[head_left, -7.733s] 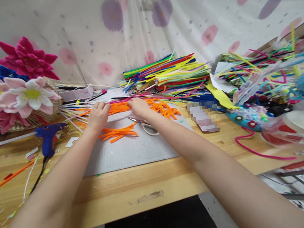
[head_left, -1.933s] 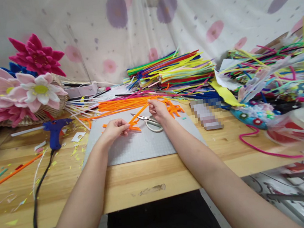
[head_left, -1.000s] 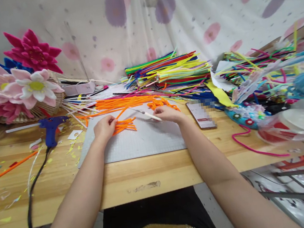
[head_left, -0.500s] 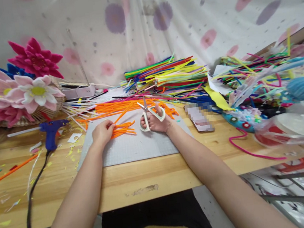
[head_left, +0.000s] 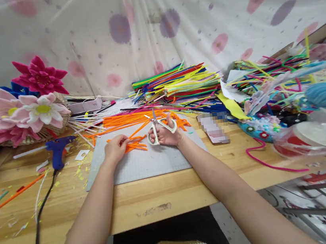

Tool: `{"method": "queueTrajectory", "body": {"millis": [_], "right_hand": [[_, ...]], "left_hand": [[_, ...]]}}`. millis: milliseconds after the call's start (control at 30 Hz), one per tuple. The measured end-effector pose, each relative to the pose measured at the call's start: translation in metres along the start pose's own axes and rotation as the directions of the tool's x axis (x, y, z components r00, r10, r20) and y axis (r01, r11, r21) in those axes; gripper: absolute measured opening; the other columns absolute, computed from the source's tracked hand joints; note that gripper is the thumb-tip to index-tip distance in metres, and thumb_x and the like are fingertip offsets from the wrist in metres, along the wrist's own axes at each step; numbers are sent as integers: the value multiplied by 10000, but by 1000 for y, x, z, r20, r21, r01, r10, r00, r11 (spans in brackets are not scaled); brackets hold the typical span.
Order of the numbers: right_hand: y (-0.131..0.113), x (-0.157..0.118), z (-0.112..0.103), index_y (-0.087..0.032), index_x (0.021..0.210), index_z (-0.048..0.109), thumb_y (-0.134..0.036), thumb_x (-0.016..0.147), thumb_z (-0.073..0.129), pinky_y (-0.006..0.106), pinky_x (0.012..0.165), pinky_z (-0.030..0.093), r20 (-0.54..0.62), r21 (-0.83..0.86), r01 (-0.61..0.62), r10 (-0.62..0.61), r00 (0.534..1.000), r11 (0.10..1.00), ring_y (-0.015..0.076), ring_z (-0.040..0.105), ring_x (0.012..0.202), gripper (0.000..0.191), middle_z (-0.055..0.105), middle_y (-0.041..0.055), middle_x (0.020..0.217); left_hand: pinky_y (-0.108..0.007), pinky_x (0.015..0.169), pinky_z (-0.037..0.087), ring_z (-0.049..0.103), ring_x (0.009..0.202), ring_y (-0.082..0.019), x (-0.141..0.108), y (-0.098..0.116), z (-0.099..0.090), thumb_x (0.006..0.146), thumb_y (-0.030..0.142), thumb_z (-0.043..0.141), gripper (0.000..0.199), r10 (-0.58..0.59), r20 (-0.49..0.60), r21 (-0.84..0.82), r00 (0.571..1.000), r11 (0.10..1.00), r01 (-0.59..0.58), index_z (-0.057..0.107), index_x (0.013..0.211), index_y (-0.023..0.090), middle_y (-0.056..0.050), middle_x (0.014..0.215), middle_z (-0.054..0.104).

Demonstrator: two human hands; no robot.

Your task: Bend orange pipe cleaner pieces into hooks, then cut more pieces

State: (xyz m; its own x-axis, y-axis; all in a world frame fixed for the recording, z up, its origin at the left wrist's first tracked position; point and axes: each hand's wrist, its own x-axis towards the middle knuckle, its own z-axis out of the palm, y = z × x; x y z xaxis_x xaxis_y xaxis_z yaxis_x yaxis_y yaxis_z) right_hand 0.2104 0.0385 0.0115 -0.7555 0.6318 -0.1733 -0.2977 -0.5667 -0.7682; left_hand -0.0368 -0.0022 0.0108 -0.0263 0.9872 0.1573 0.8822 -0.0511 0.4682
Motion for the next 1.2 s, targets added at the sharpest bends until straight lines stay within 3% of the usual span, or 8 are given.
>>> {"method": "queueTrajectory", "body": {"millis": [267, 533, 667, 900, 1067, 1200], "right_hand": [[2, 2, -2, -138, 856, 570, -852, 629, 238, 273, 575, 426, 30, 79, 115, -118, 993, 990, 162, 524, 676, 819, 550, 50, 725], [3, 5, 5, -166, 776, 520, -787, 718, 218, 250, 532, 402, 1, 199, 219, -223, 975, 955, 124, 456, 579, 692, 513, 30, 661], [5, 8, 2, -169, 740, 493, -747, 757, 234, 206, 450, 345, 1, 199, 199, -203, 979, 960, 96, 409, 511, 634, 469, 10, 608], [9, 14, -4, -170, 713, 470, -467, 853, 419, 155, 359, 209, -40, 118, 218, -215, 976, 969, 57, 313, 417, 333, 398, -35, 539], [7, 12, 1, -156, 715, 500, -617, 828, 325, 195, 409, 307, 21, 55, 55, -56, 998, 997, 85, 385, 454, 506, 433, -9, 537], [7, 13, 0, -149, 740, 515, -654, 814, 304, 227, 488, 371, 7, 55, 24, -25, 1000, 998, 108, 453, 529, 553, 486, 17, 597]], "left_hand": [[-246, 610, 348, 551, 713, -148, 0, 3, 5, 773, 355, 467, 197, 63, 54, -72, 997, 996, -59, 601, 798, 214, -17, 795, 646], [-242, 608, 351, 517, 658, -132, 5, -6, 15, 756, 367, 478, 207, 105, 66, -170, 992, 981, -92, 584, 744, 191, -3, 721, 619], [-244, 592, 342, 520, 650, -136, 5, -6, 12, 752, 346, 480, 189, 93, 62, -143, 994, 986, -84, 593, 763, 195, -4, 720, 624], [-243, 611, 363, 531, 666, -138, 6, -9, 2, 752, 333, 480, 182, 40, -15, -116, 999, 992, -42, 600, 757, 197, -4, 731, 628], [-248, 638, 382, 560, 718, -151, 7, -16, -9, 755, 308, 499, 171, -34, -145, -60, 989, 998, 26, 630, 783, 203, -11, 782, 651], [-269, 667, 407, 592, 807, -183, 9, -27, -16, 770, 374, 511, 259, -160, -261, -77, 952, 987, 144, 670, 891, 208, -31, 895, 679]]}}
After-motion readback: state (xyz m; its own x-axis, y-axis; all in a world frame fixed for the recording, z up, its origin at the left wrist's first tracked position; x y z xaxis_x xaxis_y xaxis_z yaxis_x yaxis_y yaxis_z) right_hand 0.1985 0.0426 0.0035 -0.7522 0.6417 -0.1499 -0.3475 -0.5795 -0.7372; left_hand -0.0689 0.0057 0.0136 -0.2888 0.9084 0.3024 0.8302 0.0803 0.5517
